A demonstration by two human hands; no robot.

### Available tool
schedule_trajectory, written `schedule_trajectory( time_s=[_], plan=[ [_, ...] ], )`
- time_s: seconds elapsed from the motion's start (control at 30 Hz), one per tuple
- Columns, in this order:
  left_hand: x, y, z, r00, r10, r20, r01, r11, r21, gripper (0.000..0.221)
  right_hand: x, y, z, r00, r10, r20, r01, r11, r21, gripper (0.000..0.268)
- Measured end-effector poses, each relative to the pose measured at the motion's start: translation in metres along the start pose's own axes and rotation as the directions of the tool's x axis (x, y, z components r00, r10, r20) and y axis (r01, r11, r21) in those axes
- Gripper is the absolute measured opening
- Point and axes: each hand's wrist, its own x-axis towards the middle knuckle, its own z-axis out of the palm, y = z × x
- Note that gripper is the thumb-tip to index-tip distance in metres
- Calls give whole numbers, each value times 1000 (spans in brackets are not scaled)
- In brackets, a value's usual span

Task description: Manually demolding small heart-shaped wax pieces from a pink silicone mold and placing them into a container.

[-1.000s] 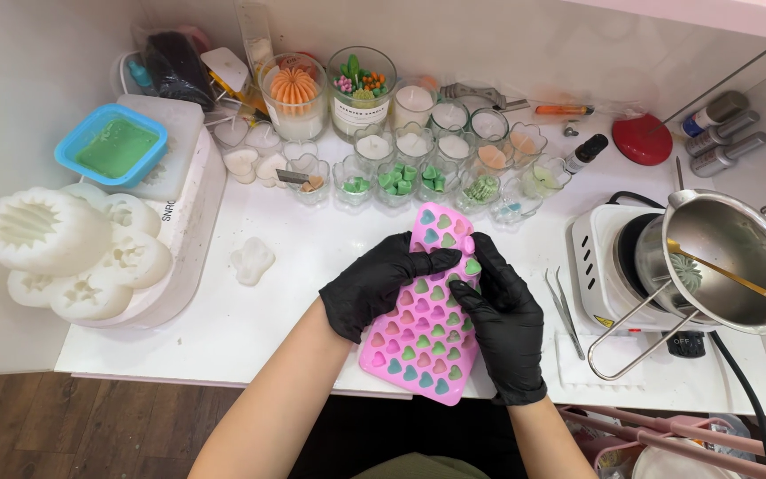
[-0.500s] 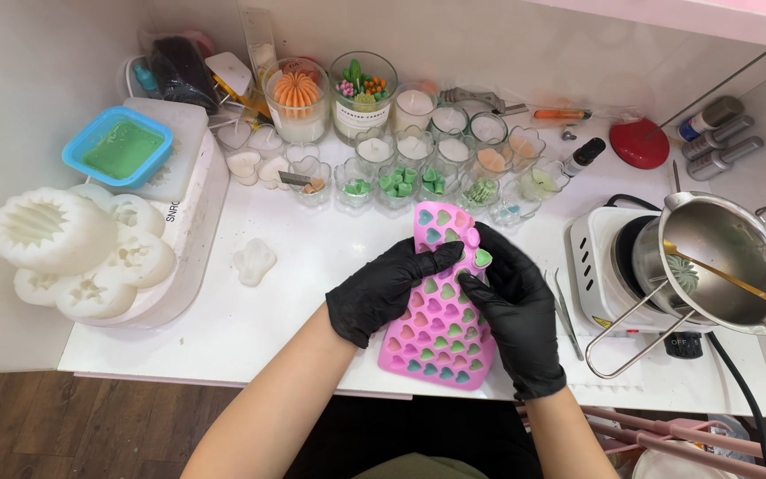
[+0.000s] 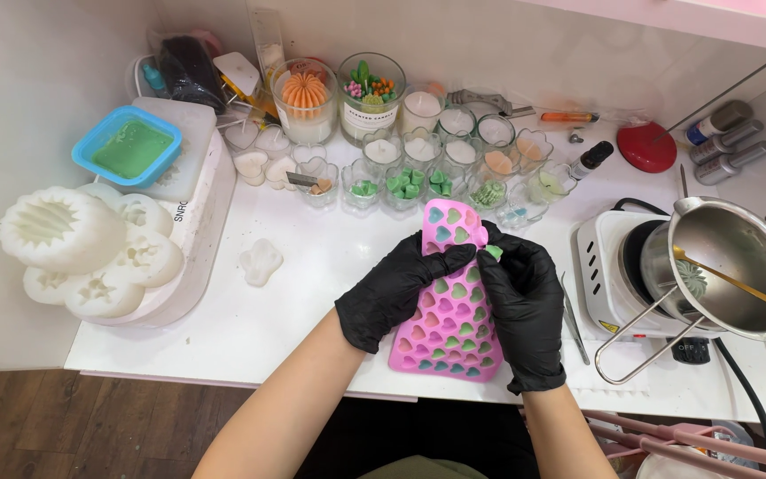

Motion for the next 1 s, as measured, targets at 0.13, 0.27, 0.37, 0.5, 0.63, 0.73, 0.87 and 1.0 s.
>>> schedule_trajectory(
  time_s=[0.13,0.27,0.37,0.5,0.63,0.73,0.87,1.0],
  plan=[
    [4,-5,-4,999,-29,-32,27,998,-52,47,4,9,-7,999,-28,30,30,997,-78,25],
    [0,2,0,993,-74,-93,67,995,-72,45,8,28,-19,1000,-3,0,3,973,-230,21],
    [-1,7,3,986,-102,-128,94,993,-68,44,15,17,-18,1000,19,-24,-24,978,-207,22],
    [-6,26,12,946,-186,-264,188,982,-19,39,36,-28,0,988,-155,9,154,978,-141,27],
    [5,-1,-10,951,-165,-262,185,981,53,36,66,-47,44,914,-348,208,393,885,-251,31],
    [19,-41,-45,977,-34,-209,73,980,183,35,86,-49,80,830,-400,388,534,771,-347,30],
    [14,-18,-23,976,-26,-217,75,972,224,36,103,-54,82,849,-315,424,470,816,-336,38],
    [-4,25,17,956,-161,-247,185,980,78,38,106,-26,24,963,-139,229,187,962,-201,24]
  ],
)
